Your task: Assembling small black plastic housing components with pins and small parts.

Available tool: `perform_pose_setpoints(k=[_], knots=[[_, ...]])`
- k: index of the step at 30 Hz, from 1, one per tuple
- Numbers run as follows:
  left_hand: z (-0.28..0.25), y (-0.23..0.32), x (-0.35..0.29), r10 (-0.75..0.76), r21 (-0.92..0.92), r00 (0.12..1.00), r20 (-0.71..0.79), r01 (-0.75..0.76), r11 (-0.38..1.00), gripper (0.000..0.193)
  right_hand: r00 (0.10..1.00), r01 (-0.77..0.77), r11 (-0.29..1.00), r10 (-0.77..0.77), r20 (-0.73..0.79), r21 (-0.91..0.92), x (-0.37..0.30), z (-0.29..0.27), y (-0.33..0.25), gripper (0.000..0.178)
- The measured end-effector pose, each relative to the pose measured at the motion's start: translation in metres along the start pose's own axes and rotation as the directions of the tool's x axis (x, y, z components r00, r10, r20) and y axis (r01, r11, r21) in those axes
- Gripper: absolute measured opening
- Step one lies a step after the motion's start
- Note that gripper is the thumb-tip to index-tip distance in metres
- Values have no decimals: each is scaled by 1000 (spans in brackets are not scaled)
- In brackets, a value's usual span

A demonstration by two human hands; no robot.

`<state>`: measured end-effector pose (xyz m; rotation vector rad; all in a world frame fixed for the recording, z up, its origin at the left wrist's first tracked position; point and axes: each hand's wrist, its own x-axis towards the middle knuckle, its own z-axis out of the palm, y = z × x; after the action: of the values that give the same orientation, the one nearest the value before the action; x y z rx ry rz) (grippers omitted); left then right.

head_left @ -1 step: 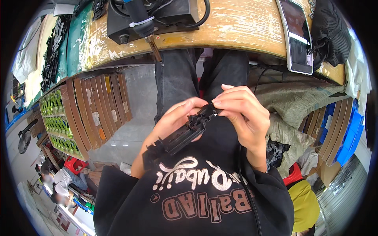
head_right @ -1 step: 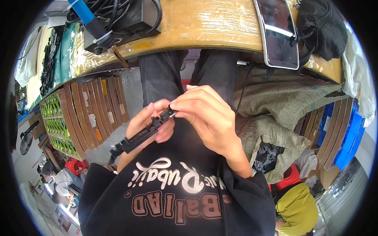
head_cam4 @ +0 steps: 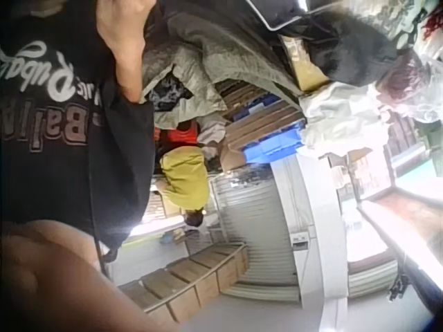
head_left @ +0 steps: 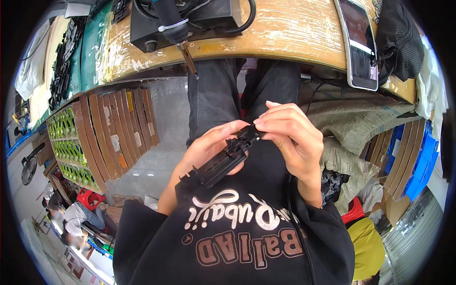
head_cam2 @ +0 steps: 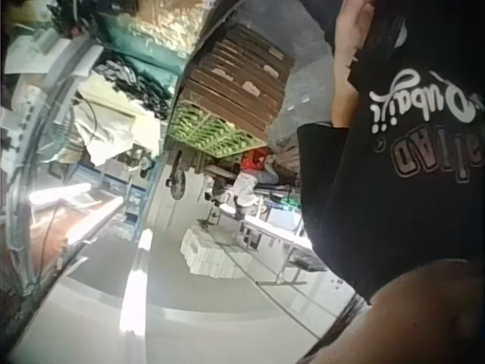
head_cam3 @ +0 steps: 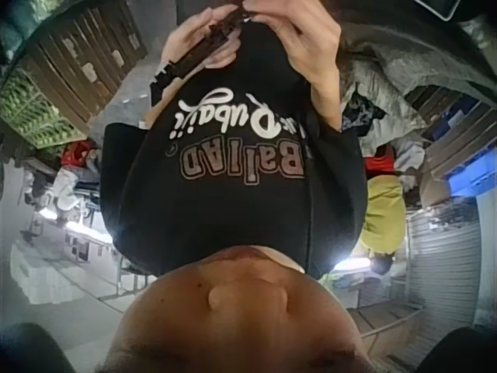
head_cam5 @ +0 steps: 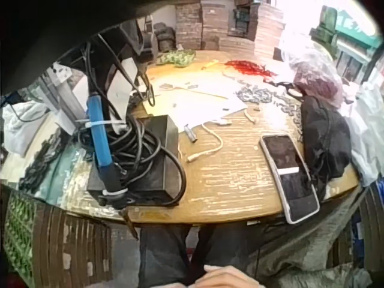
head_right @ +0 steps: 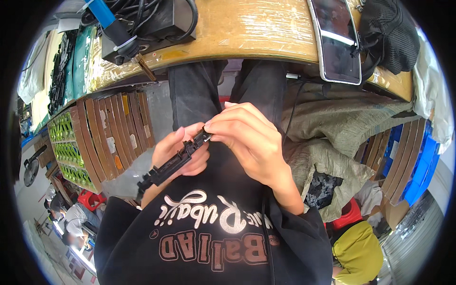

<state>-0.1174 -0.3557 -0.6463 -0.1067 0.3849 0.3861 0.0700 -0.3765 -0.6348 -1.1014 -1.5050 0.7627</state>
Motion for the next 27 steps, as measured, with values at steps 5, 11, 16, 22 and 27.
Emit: perform_pose_setpoints(k=[5, 11, 16, 22, 27], knots=[[-16, 8, -7, -127, -61, 972, 195, 142, 988, 44, 993, 42, 999, -41, 114, -8, 2, 12, 12, 17], [5, 4, 4, 697, 684, 684, -213, -406, 607, 28, 791, -611, 764, 580, 191, 208, 3, 33, 5, 40], [-1, 18, 4, 808, 805, 575, -126, -417, 423, 21, 521, -853, 352, 612, 595, 385, 6, 29, -5, 42], [4, 23, 5, 796, 789, 587, -145, -417, 452, 22, 517, -852, 302, 616, 594, 428, 11, 33, -9, 43], [6, 23, 5, 798, 804, 592, -118, -415, 426, 23, 526, -846, 308, 620, 582, 436, 11, 33, -10, 43]])
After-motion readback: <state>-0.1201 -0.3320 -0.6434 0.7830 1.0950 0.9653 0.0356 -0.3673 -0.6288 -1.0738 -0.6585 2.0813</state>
